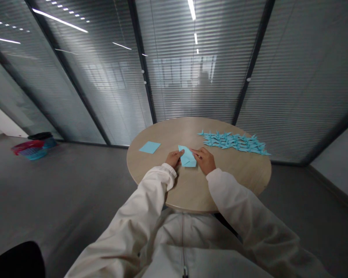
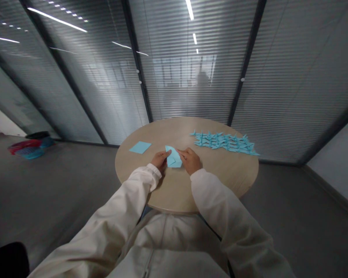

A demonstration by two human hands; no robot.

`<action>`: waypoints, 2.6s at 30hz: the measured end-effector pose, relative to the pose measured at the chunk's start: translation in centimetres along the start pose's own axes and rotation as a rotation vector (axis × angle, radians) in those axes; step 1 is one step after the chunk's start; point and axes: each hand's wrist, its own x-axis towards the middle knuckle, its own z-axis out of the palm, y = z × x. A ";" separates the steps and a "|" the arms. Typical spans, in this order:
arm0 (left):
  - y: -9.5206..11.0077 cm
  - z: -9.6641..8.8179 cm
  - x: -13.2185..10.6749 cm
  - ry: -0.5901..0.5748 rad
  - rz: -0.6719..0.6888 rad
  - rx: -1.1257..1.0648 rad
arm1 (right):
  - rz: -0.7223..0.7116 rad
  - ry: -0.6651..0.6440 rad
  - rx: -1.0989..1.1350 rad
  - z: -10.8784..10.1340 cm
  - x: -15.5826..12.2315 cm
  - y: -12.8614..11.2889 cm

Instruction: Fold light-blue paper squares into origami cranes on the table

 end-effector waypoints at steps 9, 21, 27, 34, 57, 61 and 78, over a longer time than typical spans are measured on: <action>0.5 0.1 -0.2 -0.073 0.003 -0.121 | -0.179 -0.045 -0.123 0.0 -0.3 0.0; 1.0 0.5 -0.5 -0.010 -0.016 -0.210 | -0.237 -0.113 -0.078 0.1 -0.3 -0.2; 1.5 0.6 -0.6 0.014 -0.059 -0.187 | -0.234 -0.138 -0.045 0.2 -0.3 0.0; 1.1 0.3 -0.5 -0.064 0.076 -0.015 | -0.215 -0.174 0.033 0.4 -0.3 0.2; 0.9 0.5 -0.9 -0.110 0.049 0.029 | 0.435 -0.328 0.494 1.5 0.0 1.4; 1.1 0.6 -1.0 -0.088 0.064 0.045 | 0.433 -0.328 0.512 1.6 -0.1 1.5; 1.8 0.9 -1.3 0.015 0.137 0.111 | 0.484 -0.344 0.590 1.5 0.0 1.2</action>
